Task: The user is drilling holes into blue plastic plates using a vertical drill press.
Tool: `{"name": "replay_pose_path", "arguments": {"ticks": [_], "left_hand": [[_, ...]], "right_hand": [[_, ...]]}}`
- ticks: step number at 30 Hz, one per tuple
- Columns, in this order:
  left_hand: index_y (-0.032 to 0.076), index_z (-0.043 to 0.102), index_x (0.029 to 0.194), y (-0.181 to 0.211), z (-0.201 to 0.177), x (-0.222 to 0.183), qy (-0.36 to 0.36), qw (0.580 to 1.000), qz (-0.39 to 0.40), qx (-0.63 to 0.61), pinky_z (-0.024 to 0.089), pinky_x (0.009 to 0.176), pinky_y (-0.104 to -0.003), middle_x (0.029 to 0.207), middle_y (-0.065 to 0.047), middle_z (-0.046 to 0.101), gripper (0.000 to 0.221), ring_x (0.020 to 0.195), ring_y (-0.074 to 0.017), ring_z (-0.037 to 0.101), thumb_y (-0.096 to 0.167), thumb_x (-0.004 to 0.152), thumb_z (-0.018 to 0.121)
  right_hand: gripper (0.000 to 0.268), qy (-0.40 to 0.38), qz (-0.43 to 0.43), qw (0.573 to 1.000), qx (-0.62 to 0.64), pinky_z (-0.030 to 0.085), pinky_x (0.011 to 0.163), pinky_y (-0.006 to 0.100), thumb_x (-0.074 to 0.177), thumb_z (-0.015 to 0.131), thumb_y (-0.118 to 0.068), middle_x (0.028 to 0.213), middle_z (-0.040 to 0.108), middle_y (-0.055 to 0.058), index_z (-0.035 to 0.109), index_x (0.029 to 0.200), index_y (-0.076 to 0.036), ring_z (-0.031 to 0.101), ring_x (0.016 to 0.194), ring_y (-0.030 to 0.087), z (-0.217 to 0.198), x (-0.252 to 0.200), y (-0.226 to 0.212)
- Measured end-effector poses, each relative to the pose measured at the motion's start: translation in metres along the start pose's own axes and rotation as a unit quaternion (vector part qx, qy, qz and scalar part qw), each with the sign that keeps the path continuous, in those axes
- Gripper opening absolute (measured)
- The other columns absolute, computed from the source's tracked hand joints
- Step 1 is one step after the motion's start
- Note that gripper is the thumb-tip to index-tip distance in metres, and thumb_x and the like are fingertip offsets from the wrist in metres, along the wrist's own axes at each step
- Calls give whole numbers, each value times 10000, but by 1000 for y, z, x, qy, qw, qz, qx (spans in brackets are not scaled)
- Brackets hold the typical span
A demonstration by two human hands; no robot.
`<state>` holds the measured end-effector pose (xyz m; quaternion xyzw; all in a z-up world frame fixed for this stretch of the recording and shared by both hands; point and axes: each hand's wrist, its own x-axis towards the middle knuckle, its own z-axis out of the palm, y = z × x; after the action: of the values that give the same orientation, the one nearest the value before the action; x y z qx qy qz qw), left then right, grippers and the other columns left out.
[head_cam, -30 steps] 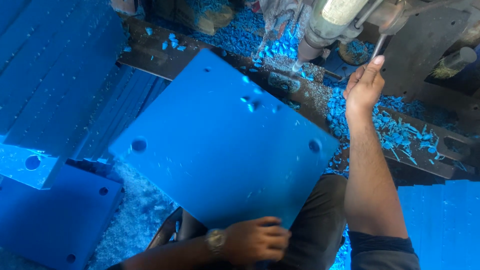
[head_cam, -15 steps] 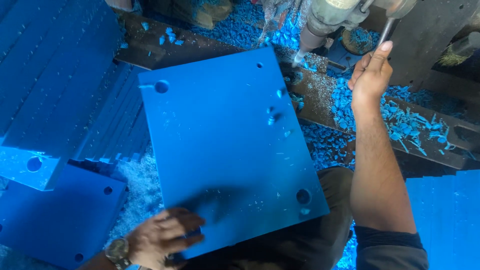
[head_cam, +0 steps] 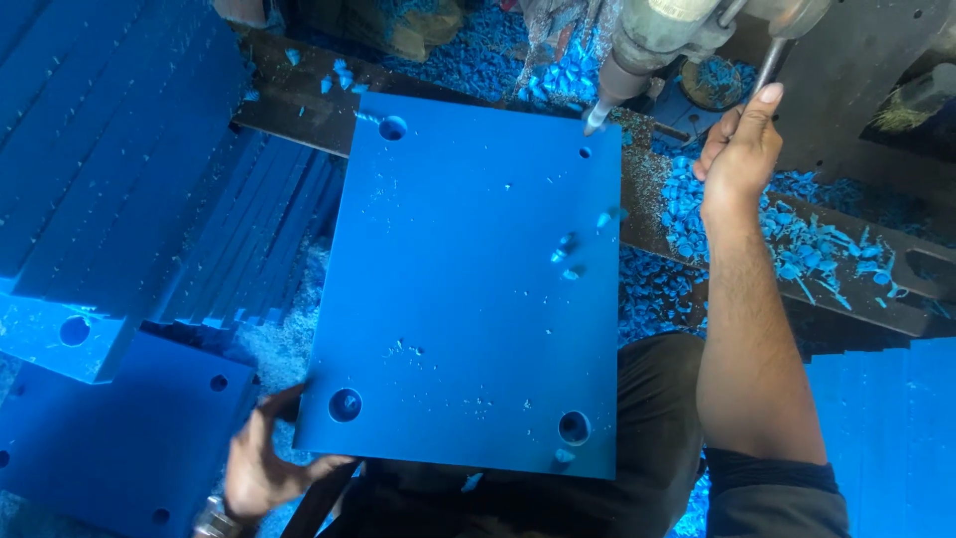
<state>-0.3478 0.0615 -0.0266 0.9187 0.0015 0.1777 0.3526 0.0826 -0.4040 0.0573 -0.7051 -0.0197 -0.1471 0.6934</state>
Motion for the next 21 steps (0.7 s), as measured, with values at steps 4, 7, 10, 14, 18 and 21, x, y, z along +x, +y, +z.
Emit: {"name": "replay_pose_path", "arguments": {"ticks": [4, 7, 10, 14, 18, 21], "left_hand": [[1, 453, 1341, 20, 17, -23, 13, 988, -148, -35, 590, 822, -462, 1161, -255, 686, 1112, 1030, -377, 722, 425, 447, 961], [7, 458, 1306, 27, 19, -25, 0, 988, -144, -56, 617, 815, -451, 1070, -243, 726, 1085, 974, -384, 750, 434, 453, 974], [12, 478, 1266, 35, 20, -23, -17, 989, -143, -31, 600, 848, -480, 1046, -263, 732, 1070, 957, -410, 753, 412, 418, 993], [26, 470, 1309, 39, 29, -25, -44, 971, -233, -18, 611, 848, -474, 1056, -283, 715, 1163, 982, -420, 741, 442, 388, 1045], [14, 438, 1363, 43, 24, -17, -54, 971, -230, -48, 601, 867, -474, 1100, -288, 704, 1219, 1022, -407, 736, 432, 370, 1008], [15, 400, 1439, 37, 20, -14, -57, 973, -198, -100, 577, 915, -479, 1150, -266, 712, 1261, 1080, -384, 723, 466, 410, 972]], "right_hand": [[587, 7, -1, 1000, -1, 299, 442, 297, 1078, 353, -677, 636, 380, -25, 432, 838, -148, 331, 503, 92, 3, -1, -3], [579, 8, 12, 1000, -2, 284, 446, 296, 1086, 353, -674, 644, 368, -32, 425, 846, -152, 316, 511, 87, 4, -3, -6], [568, 5, 9, 1000, 3, 285, 448, 298, 1082, 358, -675, 651, 377, -34, 438, 858, -159, 325, 519, 85, 1, -2, -3], [581, 9, 14, 1000, 3, 288, 450, 299, 1075, 360, -684, 634, 349, -34, 421, 834, -159, 310, 507, 88, 2, -2, -5], [574, 10, 20, 1000, 9, 290, 456, 299, 1073, 370, -684, 645, 358, -36, 428, 840, -163, 322, 521, 85, 2, -3, -5], [575, 12, 21, 1000, 15, 301, 459, 301, 1068, 381, -685, 642, 363, -34, 430, 839, -160, 328, 519, 88, 3, -3, -5]]}}
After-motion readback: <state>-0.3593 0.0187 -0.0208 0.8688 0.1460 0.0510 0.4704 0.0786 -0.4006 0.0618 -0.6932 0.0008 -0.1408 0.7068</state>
